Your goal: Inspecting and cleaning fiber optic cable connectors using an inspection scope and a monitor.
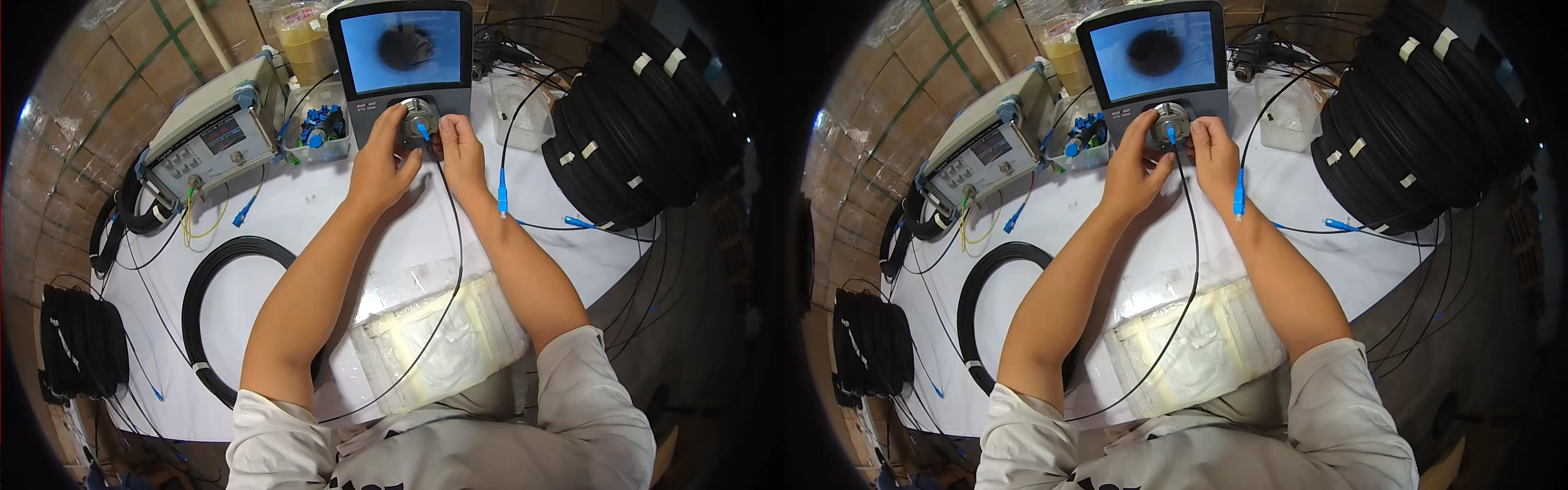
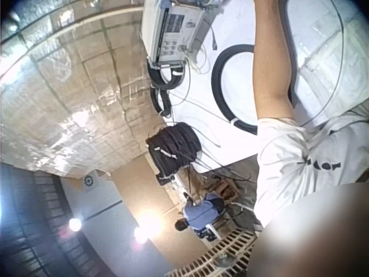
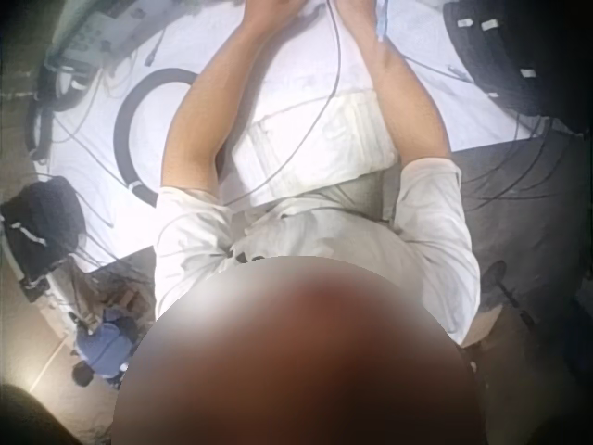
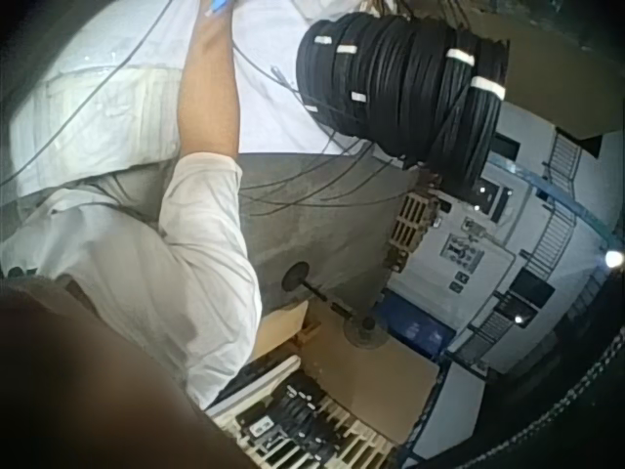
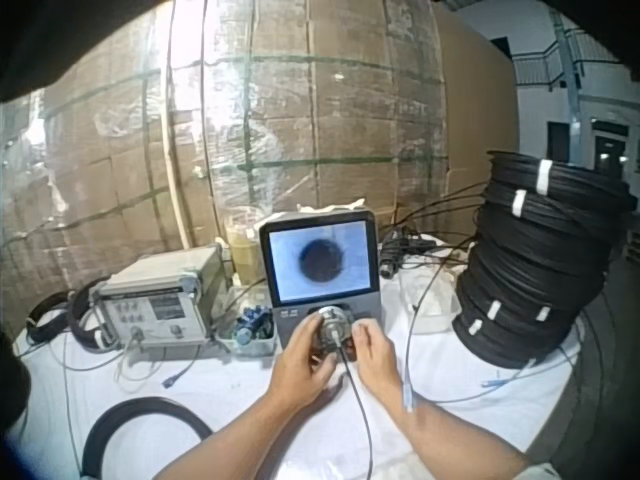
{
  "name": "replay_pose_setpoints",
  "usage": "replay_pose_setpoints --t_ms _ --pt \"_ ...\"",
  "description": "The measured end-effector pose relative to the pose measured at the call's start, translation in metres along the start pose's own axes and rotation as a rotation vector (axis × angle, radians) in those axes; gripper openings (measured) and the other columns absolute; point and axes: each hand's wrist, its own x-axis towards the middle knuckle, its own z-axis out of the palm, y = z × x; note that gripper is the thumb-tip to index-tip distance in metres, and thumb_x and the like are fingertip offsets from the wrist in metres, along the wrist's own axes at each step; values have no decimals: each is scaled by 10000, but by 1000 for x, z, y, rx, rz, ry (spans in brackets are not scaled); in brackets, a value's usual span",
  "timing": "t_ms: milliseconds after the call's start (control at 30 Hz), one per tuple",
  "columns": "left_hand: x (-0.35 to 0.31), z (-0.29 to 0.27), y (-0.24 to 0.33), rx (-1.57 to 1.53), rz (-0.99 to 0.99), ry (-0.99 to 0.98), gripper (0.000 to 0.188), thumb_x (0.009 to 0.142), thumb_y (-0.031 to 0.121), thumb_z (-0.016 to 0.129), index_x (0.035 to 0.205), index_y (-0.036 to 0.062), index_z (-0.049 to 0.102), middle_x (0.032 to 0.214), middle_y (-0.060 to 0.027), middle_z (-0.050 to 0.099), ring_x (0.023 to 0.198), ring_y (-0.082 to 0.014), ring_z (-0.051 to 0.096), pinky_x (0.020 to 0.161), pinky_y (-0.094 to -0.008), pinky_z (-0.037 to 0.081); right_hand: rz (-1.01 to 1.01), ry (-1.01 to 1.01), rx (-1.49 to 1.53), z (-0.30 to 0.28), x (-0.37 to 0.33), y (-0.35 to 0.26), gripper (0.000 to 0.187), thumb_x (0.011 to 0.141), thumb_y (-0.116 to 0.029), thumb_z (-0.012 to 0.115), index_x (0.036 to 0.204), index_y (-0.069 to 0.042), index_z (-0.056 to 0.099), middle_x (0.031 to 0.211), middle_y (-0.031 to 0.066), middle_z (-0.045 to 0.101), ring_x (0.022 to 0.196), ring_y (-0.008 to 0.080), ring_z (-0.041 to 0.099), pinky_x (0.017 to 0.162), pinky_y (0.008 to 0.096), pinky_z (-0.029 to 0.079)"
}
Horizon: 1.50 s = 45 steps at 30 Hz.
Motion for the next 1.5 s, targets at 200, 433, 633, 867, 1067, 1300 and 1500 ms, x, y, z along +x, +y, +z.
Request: replay_pose_setpoints --t_ms 200,433,633,867,1067,1300,1500 --pt "2 -1 3 -10 -25 -13 699 884 89 723 1528 62 453 1544 -127 533 844 -242 733 713 -337 592 -139 56 -113 -5 1 -1 265 1003 -195 695 1184 -29 593 1037 94 655 891 191 651 817 336 553" --pt "2 -1 3 19 -12 16 612 916 62 680 1497 56 487 1510 -120 554 882 -267 747 738 -362 604 -569 56 -399 1 -2 -22 528 805 -141 883 1213 -28 567 1260 182 593 1171 398 597 981 450 523" --pt "3 2 -1 34 13 50 581 929 67 663 1485 53 495 1512 -123 548 894 -304 749 759 -377 608 -465 17 -420 6 1 -23 572 807 -181 899 1259 -31 582 1259 167 603 1171 397 601 985 455 517" --pt "2 1 1 49 -27 19 601 914 66 672 1486 50 489 1514 -123 542 941 -323 751 796 -403 608 -444 -21 -488 3 5 -17 613 756 -100 881 1290 -39 587 1284 151 595 1188 385 605 988 439 521" --pt "2 3 2 28 8 45 607 905 79 687 1479 47 494 1510 -133 541 930 -330 745 806 -410 601 -356 -15 -504 5 6 -16 630 751 -59 856 1324 -57 592 1287 141 579 1179 367 618 974 410 535" --pt "2 2 4 17 -50 35 593 901 97 701 1460 54 507 1478 -130 554 900 -311 744 793 -405 595 -331 -42 -477 1 5 -14 671 755 -28 868 1364 -122 603 1273 133 579 1152 361 639 968 412 543" --pt "2 2 3 28 -67 43 578 906 111 703 1452 72 516 1454 -131 563 874 -295 741 792 -399 595 -373 -61 -411 1 9 -11 660 752 -9 848 1356 -95 595 1243 135 593 1144 346 643 968 402 543"
